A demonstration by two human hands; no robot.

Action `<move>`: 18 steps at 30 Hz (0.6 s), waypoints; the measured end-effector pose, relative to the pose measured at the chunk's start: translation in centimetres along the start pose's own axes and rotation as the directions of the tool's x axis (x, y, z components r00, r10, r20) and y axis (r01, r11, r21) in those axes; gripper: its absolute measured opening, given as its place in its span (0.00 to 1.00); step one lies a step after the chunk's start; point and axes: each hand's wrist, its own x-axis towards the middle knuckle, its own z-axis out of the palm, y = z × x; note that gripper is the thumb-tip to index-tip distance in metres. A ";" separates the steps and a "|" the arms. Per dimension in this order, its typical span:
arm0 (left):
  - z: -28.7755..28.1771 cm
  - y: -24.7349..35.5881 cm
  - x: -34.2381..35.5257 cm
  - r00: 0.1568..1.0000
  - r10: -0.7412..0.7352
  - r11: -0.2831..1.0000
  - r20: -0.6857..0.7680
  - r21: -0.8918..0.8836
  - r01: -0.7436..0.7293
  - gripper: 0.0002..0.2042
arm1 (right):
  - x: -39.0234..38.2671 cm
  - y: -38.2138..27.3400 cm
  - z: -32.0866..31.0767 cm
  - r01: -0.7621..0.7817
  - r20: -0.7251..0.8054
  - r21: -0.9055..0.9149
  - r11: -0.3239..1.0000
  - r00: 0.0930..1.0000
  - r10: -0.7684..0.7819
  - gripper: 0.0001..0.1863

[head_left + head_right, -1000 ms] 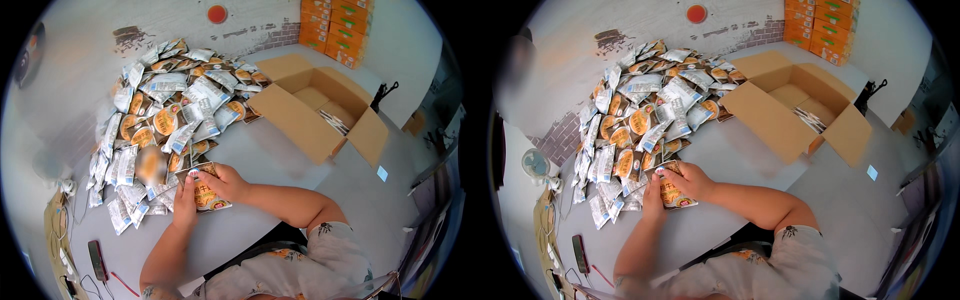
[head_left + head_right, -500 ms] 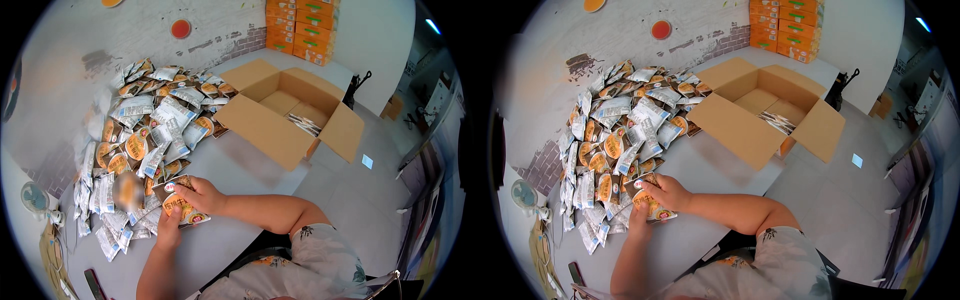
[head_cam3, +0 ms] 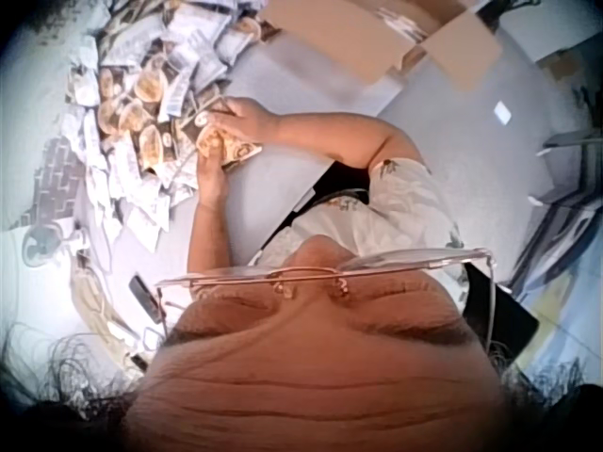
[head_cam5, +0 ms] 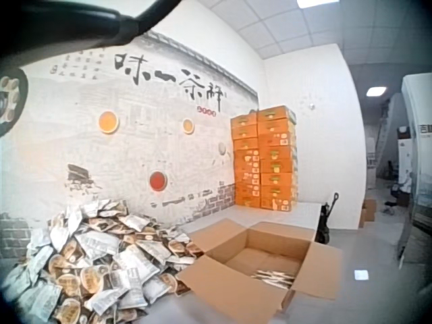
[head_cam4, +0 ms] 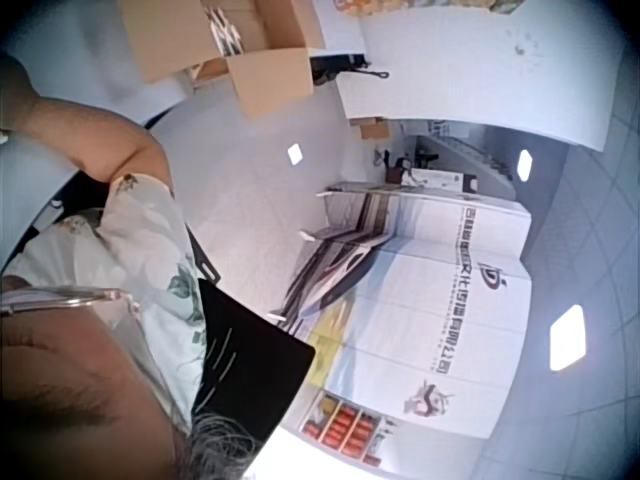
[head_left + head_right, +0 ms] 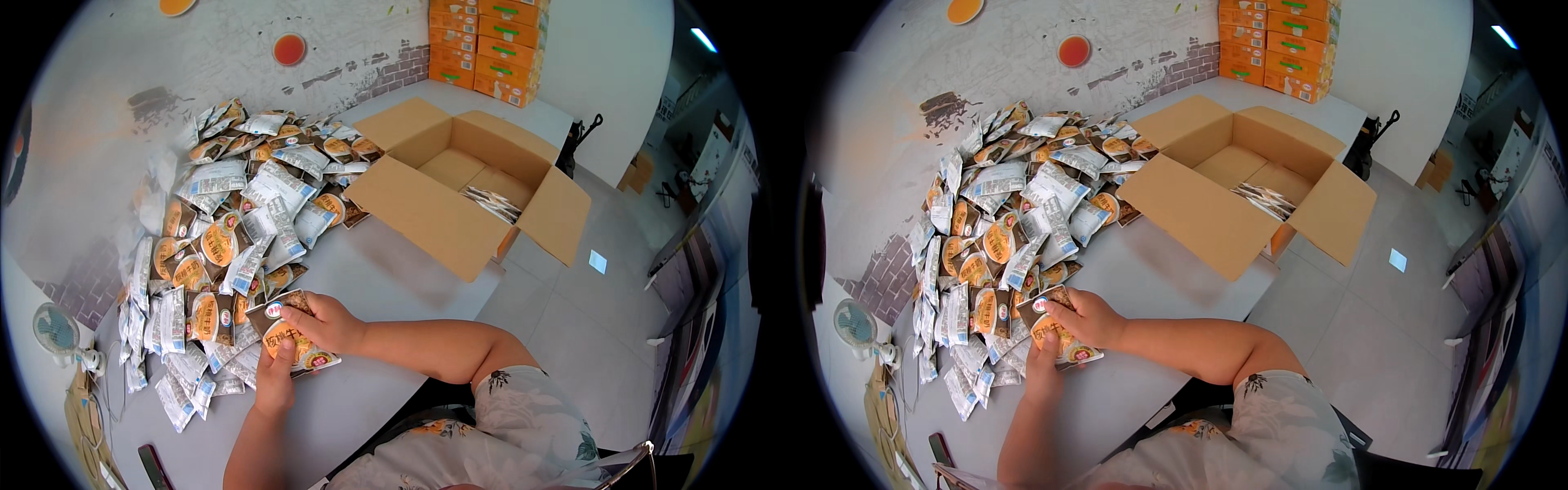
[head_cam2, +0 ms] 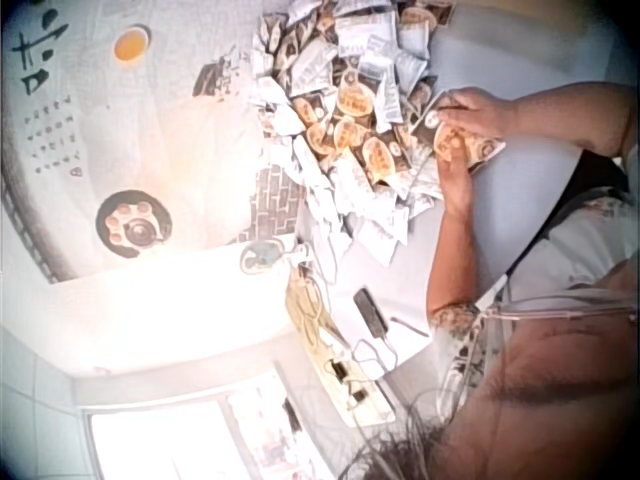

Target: The person picks up small, individually wrapped food packets from a large pile on a table. They place them one by one into a cardboard box. The person repeats this process, moving items from the pile to the box.

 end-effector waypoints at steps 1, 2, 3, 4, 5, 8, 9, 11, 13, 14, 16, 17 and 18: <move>0.0 0.0 0.0 1.000 0.002 1.000 -0.009 -0.001 -0.002 0.19 | 0.0 -0.1 0.0 -0.003 0.004 0.004 1.000 1.000 0.003 0.14; 0.0 0.0 0.0 1.000 0.004 1.000 0.003 0.000 -0.004 0.19 | 0.0 0.0 0.0 -0.007 0.004 0.003 1.000 1.000 0.007 0.14; 0.1 0.1 0.0 1.000 0.006 1.000 0.016 0.002 -0.006 0.19 | 0.0 0.2 0.0 -0.011 0.004 0.002 1.000 1.000 0.011 0.14; 0.1 0.1 0.0 1.000 0.008 1.000 0.030 0.003 -0.008 0.18 | 0.0 0.2 -0.1 -0.015 0.003 0.001 1.000 1.000 0.015 0.14; 0.0 0.0 0.1 0.999 0.005 1.000 0.036 0.004 -0.005 0.18 | 0.0 0.1 -0.1 -0.016 0.001 -0.005 1.000 1.000 0.016 0.13; -0.4 -0.3 0.2 0.999 0.007 1.000 0.039 0.008 -0.007 0.18 | -0.1 -0.4 0.0 -0.013 -0.003 -0.013 1.000 1.000 0.013 0.12; -0.3 -0.3 0.2 0.999 0.011 1.000 0.031 0.010 -0.011 0.18 | -0.1 -0.3 0.0 -0.008 -0.006 -0.010 1.000 1.000 0.007 0.12; 0.0 -0.3 0.3 0.999 0.027 0.999 0.026 0.036 -0.028 0.18 | -0.1 -0.3 0.0 -0.001 -0.013 -0.004 1.000 1.000 0.001 0.12; 0.1 -0.2 0.3 0.998 0.050 0.995 0.032 0.083 -0.053 0.20 | -0.1 -0.2 0.0 0.000 -0.020 0.003 1.000 1.000 0.000 0.12; 0.2 -0.2 0.3 0.999 0.044 0.995 0.032 0.084 -0.047 0.20 | -0.1 -0.2 0.0 -0.009 -0.013 -0.001 1.000 1.000 0.009 0.13; 0.4 0.2 0.2 0.999 0.031 0.996 0.033 0.087 -0.034 0.19 | -0.1 -0.1 -0.2 -0.028 -0.002 -0.008 1.000 1.000 0.028 0.14; 0.5 0.3 0.1 0.999 0.022 0.997 0.028 0.070 -0.024 0.18 | -0.1 0.0 -0.2 -0.026 -0.003 -0.015 1.000 1.000 0.026 0.15; 0.6 0.5 0.0 1.000 0.014 0.998 0.022 0.053 -0.015 0.17 | -0.1 0.0 -0.2 -0.024 -0.003 -0.021 0.999 1.000 0.024 0.15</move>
